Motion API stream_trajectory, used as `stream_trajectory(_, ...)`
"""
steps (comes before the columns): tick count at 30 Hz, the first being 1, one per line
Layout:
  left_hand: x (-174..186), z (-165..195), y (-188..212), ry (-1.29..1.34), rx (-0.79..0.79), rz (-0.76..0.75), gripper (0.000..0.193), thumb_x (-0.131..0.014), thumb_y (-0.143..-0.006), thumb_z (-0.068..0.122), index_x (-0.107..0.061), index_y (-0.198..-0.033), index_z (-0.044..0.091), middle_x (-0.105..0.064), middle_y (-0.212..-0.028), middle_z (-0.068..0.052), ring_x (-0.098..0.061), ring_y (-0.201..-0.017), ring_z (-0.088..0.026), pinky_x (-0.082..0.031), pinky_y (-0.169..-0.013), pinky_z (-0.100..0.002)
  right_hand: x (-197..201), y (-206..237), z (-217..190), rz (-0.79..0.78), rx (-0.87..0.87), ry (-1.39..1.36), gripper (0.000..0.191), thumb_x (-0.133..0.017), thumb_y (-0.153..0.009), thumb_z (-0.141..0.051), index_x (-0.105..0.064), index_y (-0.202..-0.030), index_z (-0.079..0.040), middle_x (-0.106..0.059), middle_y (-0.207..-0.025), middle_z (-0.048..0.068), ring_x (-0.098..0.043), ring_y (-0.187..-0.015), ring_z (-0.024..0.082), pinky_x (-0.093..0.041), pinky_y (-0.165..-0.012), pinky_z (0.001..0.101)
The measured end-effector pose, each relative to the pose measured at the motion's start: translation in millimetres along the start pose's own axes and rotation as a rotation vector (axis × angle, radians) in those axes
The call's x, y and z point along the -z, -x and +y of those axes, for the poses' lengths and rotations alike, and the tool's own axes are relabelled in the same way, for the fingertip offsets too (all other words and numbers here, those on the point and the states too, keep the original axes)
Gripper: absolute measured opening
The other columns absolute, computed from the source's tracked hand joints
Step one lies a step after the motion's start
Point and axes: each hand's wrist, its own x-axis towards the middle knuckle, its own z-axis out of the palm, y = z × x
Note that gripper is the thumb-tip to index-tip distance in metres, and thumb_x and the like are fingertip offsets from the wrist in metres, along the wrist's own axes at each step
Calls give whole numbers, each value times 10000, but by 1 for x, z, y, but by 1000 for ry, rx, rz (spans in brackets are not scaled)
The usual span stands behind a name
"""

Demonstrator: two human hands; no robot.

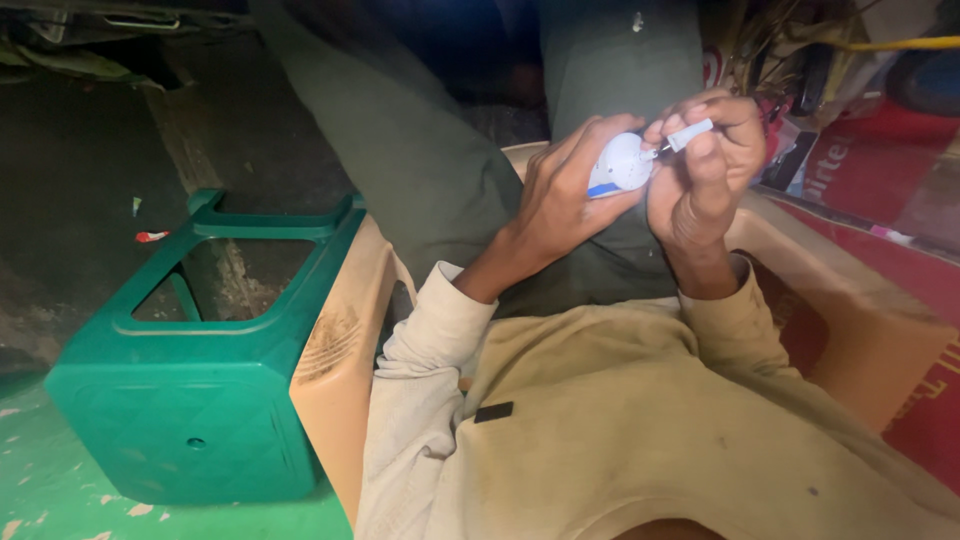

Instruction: The person applies paste from a small tube onto a circuit board resting on their lap, then places the board in a holder on the workbench and solders a connector on the board with a soldering iron, steadying the board with the other hand.

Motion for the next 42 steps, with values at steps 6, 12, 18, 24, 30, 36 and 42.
stream_trajectory(6,0,1,0,-22,-20,-8,566,-834,-860,112,-550,-1347,74,-653,-1256,-118,-701,-1062,-333,-577,-860,-346,-5,-8,-15,-113,163,289,235,-720,-1063,-184,-595,-1159,-9,-587,-1050,106,-652,-901,188,-605,-786,329)
stream_trajectory(12,1,-9,1,-52,-13,-14,572,-840,-844,118,-550,-1335,76,-659,-1230,-112,-703,-1059,-338,-577,-876,-385,-6,-16,-30,-222,197,587,283,-716,-1067,-239,-632,-1133,22,-618,-1069,125,-683,-889,192,-628,-797,331)
stream_trajectory(18,1,-22,3,-59,-1,12,517,-839,-871,124,-557,-1302,78,-669,-1196,-114,-713,-1043,-338,-576,-843,-383,2,-17,-20,-241,198,694,286,-735,-1107,-214,-646,-1194,43,-633,-1088,147,-708,-914,198,-629,-827,323)
stream_trajectory(24,4,-28,2,-27,6,10,507,-827,-885,112,-551,-1309,78,-668,-1200,-125,-713,-1068,-347,-579,-850,-377,1,-14,-6,-171,225,667,256,-713,-1117,-199,-636,-1196,33,-618,-1089,137,-691,-920,184,-615,-848,303)
stream_trajectory(30,5,-30,3,-36,11,7,545,-831,-850,102,-544,-1314,86,-670,-1229,-124,-707,-1072,-357,-579,-875,-392,-8,-12,-11,-171,313,880,211,-708,-1131,-168,-650,-1184,29,-649,-1083,155,-691,-931,207,-598,-835,297)
stream_trajectory(36,6,-34,4,-68,-5,-5,566,-839,-854,116,-536,-1331,89,-662,-1225,-116,-703,-1052,-354,-569,-856,-396,-10,-13,-19,-240,320,1006,196,-704,-1128,-152,-660,-1179,32,-661,-1085,168,-718,-937,218,-595,-822,300)
stream_trajectory(42,5,-30,5,-59,-4,-10,570,-839,-856,111,-534,-1337,90,-657,-1222,-114,-700,-1064,-353,-569,-865,-392,-8,-11,-5,-129,199,597,229,-673,-1116,-158,-590,-1205,37,-595,-1125,141,-685,-909,195,-618,-847,332)
